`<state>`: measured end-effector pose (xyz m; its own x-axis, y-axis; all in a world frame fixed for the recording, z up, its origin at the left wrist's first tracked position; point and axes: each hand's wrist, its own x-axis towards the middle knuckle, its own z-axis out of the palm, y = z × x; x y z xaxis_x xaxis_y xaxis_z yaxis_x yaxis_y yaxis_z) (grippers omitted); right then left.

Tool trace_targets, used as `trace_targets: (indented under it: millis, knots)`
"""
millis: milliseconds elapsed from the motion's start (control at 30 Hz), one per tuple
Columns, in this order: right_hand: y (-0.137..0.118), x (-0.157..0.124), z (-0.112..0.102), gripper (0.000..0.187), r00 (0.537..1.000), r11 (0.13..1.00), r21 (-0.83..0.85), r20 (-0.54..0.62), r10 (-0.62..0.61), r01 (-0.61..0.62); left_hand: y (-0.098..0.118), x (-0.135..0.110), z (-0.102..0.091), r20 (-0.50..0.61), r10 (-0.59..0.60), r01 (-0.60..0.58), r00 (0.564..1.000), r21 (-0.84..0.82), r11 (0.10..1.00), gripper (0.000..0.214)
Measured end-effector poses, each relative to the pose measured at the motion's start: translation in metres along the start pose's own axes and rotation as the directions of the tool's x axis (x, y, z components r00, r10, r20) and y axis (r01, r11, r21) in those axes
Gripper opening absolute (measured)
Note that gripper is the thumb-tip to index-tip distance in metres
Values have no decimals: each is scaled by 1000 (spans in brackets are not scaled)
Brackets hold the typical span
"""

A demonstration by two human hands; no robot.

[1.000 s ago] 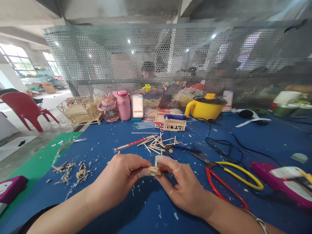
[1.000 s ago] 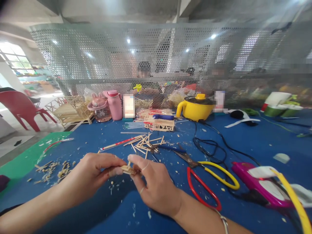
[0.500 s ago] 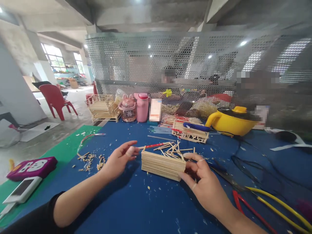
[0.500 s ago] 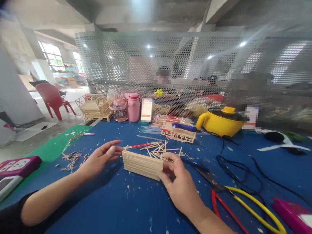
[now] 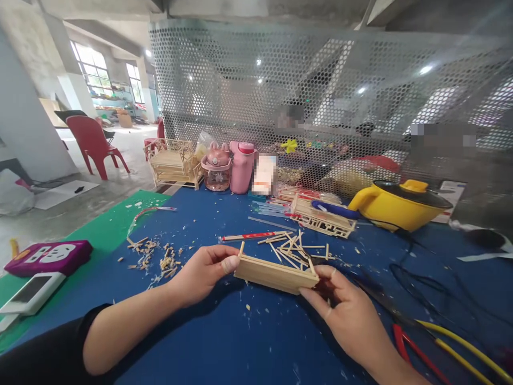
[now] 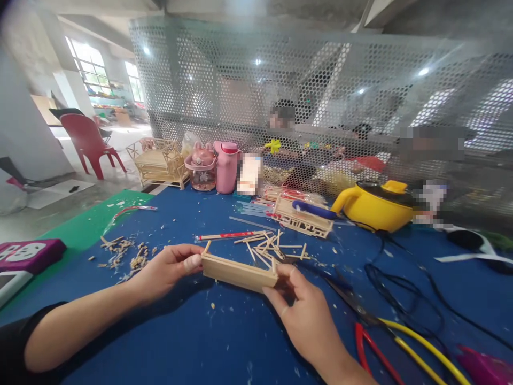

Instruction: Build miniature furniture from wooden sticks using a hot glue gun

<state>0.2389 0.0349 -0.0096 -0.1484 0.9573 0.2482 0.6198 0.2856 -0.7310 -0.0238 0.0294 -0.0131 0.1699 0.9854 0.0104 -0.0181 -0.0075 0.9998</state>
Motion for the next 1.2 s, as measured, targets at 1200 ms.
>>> trace_targets:
  millis: [1200]
  knots:
    - [-8,0,-11,34,912,745,572,393,118,-343,24,-16,18,22,-321,317,947,-235,919,39]
